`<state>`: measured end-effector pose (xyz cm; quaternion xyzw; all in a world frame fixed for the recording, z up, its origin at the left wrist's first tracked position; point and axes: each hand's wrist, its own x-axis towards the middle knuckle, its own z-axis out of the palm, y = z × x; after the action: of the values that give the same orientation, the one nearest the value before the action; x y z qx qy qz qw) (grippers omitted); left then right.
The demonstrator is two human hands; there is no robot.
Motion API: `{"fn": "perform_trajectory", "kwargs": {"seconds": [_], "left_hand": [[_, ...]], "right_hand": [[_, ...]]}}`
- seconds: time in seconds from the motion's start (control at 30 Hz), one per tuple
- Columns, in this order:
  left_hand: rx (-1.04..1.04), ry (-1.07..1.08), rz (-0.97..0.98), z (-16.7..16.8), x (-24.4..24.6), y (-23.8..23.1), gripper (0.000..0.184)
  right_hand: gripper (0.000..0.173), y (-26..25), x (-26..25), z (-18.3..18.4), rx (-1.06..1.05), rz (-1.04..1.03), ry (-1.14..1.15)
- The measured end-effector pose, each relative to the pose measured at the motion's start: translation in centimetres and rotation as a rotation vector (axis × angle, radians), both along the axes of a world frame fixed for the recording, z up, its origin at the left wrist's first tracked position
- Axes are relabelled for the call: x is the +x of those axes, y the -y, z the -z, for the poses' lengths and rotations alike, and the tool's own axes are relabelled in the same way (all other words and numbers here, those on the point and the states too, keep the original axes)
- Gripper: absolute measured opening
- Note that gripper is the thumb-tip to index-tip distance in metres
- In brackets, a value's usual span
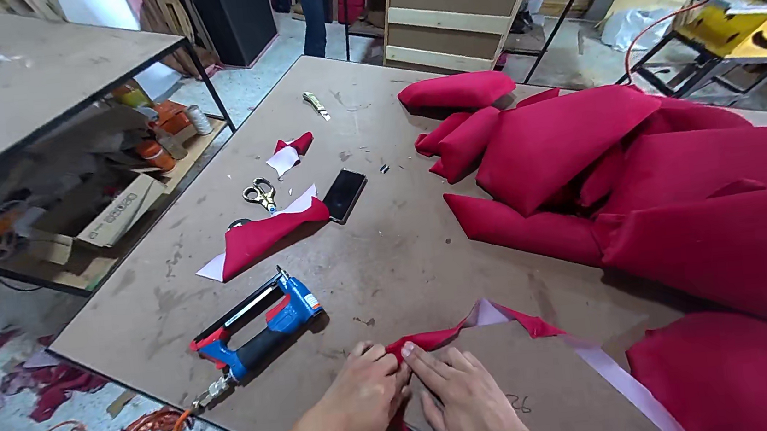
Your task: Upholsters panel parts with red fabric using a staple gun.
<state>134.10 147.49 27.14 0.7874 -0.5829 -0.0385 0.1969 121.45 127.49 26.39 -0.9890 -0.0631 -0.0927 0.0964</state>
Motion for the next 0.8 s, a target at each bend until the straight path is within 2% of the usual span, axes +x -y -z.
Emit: {"fn": "perform_trajectory", "kwargs": {"seconds": [0.07,0.1,0.13,0.2,0.23,0.3,0.4,0.5,0.63,0.7,0.8], "left_hand": [[-0.051,-0.009,-0.181,-1.8,1.3,-3.2,0.031],[-0.056,0.042,-0.349,-2.4,2.7,-5.2,0.029],[0.014,0.086,-0.517,-3.0,4.6,-7.0,0.036],[0.315,0.018,-0.752,-3.4,8.5,-9.3,0.077],[0.476,-0.043,-0.788,-3.0,9.8,-9.9,0.090],[0.606,-0.148,-0.777,-2.5,11.7,-9.8,0.097],[0.563,-0.326,-0.845,-3.4,12.3,-8.7,0.088],[0.494,-0.479,-0.893,-6.4,10.0,-7.6,0.063],[0.424,-0.612,-0.793,-11.8,5.4,-3.8,0.049],[0.462,-0.661,-0.711,-12.8,3.9,-1.2,0.045],[0.631,-0.573,-0.572,-12.6,3.2,1.5,0.046]], "right_hand": [[0.048,0.3,-0.5,0.5,0.028,0.017,0.092],[0.047,0.5,-0.6,0.7,0.043,0.020,0.121],[0.046,0.6,-0.6,0.8,0.052,0.025,0.143],[0.045,0.7,-0.8,1.1,0.072,0.035,0.176],[0.044,0.7,-0.9,1.1,0.083,0.036,0.186],[0.042,0.8,-0.9,1.0,0.090,0.047,0.214],[0.040,0.8,-1.0,1.3,0.106,0.058,0.233],[0.040,0.8,-1.0,1.4,0.127,0.061,0.244],[0.038,0.9,-1.1,1.6,0.173,0.075,0.275],[0.038,0.9,-1.1,1.4,0.188,0.078,0.283],[0.035,1.0,-1.2,1.3,0.197,0.083,0.292]]}}
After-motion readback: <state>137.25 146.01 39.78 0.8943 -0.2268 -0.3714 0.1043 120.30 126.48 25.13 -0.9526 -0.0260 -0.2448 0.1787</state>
